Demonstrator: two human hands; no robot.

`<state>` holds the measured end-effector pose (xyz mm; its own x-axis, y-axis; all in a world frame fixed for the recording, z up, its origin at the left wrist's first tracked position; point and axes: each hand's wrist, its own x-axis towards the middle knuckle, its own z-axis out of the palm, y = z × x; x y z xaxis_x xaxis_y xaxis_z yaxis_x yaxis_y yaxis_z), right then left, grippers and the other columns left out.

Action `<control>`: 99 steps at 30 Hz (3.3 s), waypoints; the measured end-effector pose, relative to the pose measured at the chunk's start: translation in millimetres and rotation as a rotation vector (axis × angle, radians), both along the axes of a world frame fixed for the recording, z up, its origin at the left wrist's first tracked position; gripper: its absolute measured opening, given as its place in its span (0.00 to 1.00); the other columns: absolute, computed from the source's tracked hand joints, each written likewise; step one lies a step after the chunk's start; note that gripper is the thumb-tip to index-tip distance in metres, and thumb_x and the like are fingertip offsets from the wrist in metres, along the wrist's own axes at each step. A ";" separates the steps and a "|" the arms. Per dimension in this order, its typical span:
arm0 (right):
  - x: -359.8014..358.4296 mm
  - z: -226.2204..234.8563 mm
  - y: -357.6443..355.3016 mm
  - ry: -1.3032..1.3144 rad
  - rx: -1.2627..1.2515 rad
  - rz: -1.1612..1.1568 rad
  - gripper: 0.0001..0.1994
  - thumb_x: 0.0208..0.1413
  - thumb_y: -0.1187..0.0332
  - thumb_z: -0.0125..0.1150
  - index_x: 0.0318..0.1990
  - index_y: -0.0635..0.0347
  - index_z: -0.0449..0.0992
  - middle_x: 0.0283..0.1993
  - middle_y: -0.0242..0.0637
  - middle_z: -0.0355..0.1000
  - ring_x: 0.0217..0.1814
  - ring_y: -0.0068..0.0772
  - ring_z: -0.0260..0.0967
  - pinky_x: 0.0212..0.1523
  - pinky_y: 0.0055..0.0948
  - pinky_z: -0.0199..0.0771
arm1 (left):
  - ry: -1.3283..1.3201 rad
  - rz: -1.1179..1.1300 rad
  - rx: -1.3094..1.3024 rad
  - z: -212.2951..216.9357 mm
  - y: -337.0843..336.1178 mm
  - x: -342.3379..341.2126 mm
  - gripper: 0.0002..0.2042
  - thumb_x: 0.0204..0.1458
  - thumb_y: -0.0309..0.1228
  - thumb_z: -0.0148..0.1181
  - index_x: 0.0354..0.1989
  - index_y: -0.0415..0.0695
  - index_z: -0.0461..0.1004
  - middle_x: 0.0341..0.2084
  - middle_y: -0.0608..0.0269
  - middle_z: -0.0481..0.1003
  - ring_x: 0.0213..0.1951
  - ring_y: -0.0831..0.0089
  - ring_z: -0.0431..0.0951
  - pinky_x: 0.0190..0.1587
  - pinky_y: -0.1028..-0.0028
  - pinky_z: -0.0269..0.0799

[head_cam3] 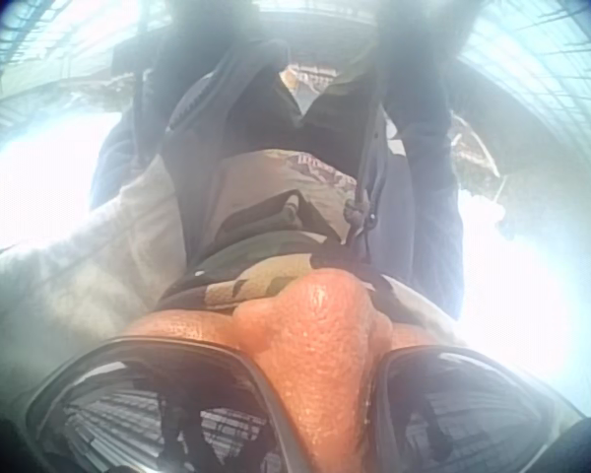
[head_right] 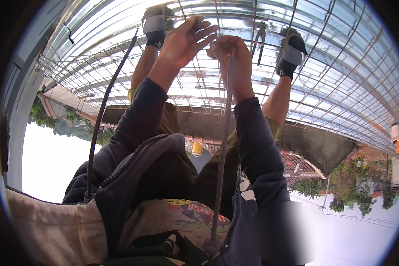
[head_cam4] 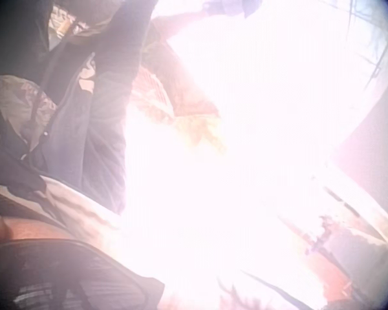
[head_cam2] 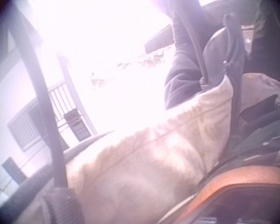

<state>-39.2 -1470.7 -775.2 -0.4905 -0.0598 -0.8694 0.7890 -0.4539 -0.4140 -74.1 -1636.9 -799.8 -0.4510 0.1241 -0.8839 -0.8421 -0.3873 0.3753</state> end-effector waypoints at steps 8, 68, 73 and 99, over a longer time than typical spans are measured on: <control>-25.1 -2.2 53.7 0.173 0.175 0.465 0.09 0.63 0.75 0.70 0.49 0.66 0.82 0.44 0.38 0.84 0.46 0.24 0.82 0.50 0.26 0.83 | 0.580 -1.015 -0.719 34.0 3.9 -34.5 0.22 0.65 0.48 0.64 0.60 0.48 0.80 0.58 0.59 0.80 0.56 0.64 0.81 0.56 0.65 0.76; -104.8 -10.5 164.0 0.097 0.471 -0.536 0.08 0.75 0.67 0.52 0.41 0.59 0.69 0.23 0.22 0.50 0.22 0.17 0.40 0.22 0.26 0.43 | 0.395 -1.108 -0.251 33.9 93.0 58.6 0.17 0.74 0.44 0.47 0.45 0.42 0.74 0.25 0.46 0.78 0.34 0.44 0.82 0.37 0.50 0.75; -101.5 -8.8 193.9 0.064 0.450 -0.690 0.09 0.76 0.65 0.53 0.44 0.60 0.70 0.24 0.22 0.46 0.22 0.18 0.38 0.22 0.26 0.44 | 0.690 -1.114 -0.503 35.2 93.1 57.1 0.13 0.71 0.41 0.54 0.41 0.45 0.75 0.21 0.59 0.77 0.26 0.52 0.81 0.30 0.55 0.76; -29.3 -55.3 254.0 -0.128 0.210 -0.217 0.17 0.74 0.70 0.51 0.65 0.65 0.76 0.28 0.22 0.63 0.21 0.13 0.53 0.21 0.21 0.54 | 0.012 -0.849 -0.703 27.3 102.1 97.4 0.21 0.71 0.45 0.55 0.60 0.41 0.80 0.51 0.49 0.84 0.55 0.56 0.84 0.60 0.63 0.76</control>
